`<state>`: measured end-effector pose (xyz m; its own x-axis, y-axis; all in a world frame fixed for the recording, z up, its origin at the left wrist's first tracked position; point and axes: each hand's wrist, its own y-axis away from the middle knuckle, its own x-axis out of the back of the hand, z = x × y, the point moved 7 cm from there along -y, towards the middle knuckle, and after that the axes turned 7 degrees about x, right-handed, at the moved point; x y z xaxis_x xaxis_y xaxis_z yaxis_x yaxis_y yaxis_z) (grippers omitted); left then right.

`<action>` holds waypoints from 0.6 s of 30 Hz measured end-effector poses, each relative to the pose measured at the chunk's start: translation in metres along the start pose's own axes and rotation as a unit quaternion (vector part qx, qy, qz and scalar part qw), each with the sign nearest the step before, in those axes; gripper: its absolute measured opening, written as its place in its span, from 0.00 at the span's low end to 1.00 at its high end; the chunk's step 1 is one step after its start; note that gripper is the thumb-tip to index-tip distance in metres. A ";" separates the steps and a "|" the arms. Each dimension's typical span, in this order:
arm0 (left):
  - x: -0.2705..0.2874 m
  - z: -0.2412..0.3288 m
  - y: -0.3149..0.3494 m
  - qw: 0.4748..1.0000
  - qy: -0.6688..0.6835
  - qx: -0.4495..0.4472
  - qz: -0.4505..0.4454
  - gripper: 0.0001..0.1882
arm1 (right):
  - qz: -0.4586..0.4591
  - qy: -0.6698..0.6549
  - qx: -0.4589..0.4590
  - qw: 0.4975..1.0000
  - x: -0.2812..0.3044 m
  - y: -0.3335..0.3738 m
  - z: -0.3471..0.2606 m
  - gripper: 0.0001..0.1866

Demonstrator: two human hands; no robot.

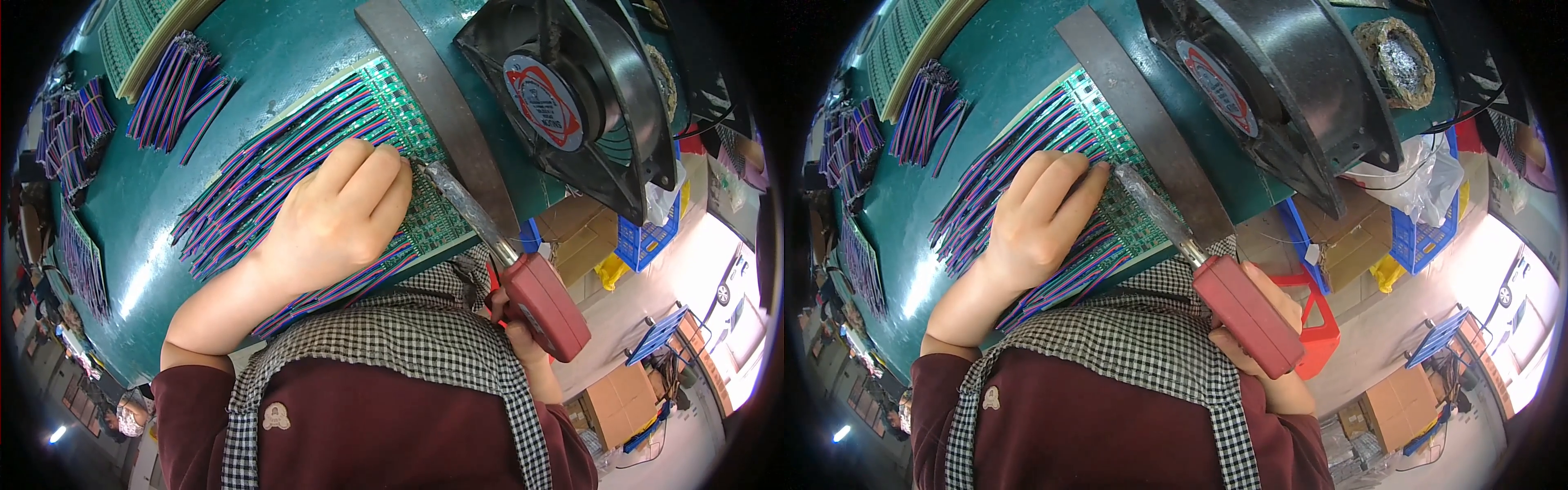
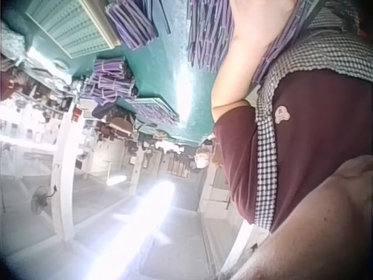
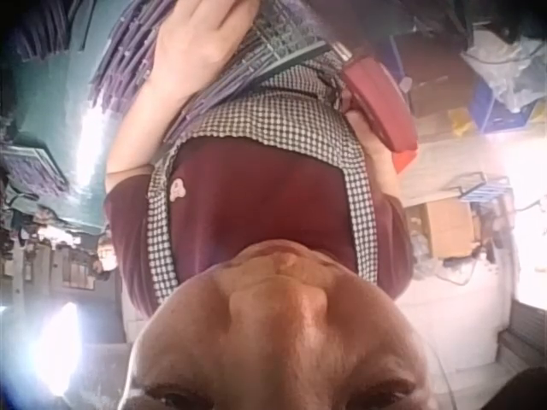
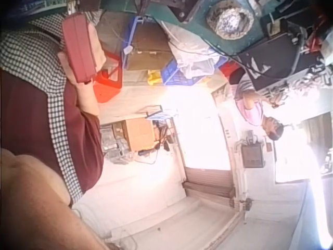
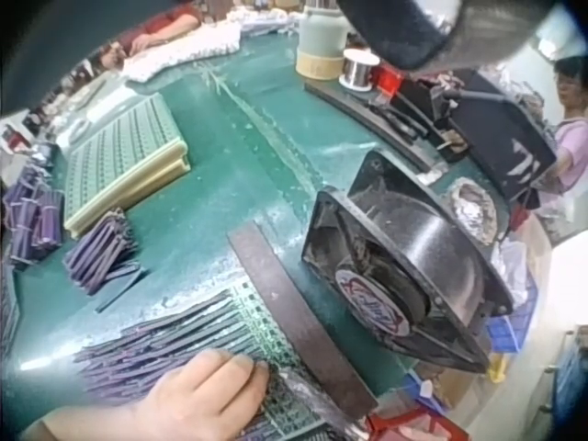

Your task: The person applies hot glue to secure wires on an electronic circuit board using a hot glue gun.

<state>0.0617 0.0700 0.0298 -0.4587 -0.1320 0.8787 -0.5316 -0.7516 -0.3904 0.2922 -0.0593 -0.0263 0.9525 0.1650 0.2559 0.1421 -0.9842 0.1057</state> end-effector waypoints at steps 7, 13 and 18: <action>-0.001 0.004 -0.001 1.000 -0.021 -0.004 -0.006 0.08 | 0.033 0.061 0.019 0.997 0.000 -0.004 -0.012 0.36; 0.000 0.005 -0.004 0.999 -0.028 0.006 -0.019 0.07 | 0.045 -0.112 -0.001 0.993 -0.003 -0.011 -0.015 0.32; 0.002 0.005 -0.005 0.999 -0.038 0.009 -0.018 0.07 | 0.041 0.056 0.046 0.996 -0.002 -0.008 -0.019 0.31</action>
<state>0.0668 0.0704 0.0353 -0.3840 -0.1533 0.9105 -0.5334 -0.7681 -0.3543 0.2842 -0.0510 -0.0098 0.9263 0.0854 0.3670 0.0948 -0.9955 -0.0076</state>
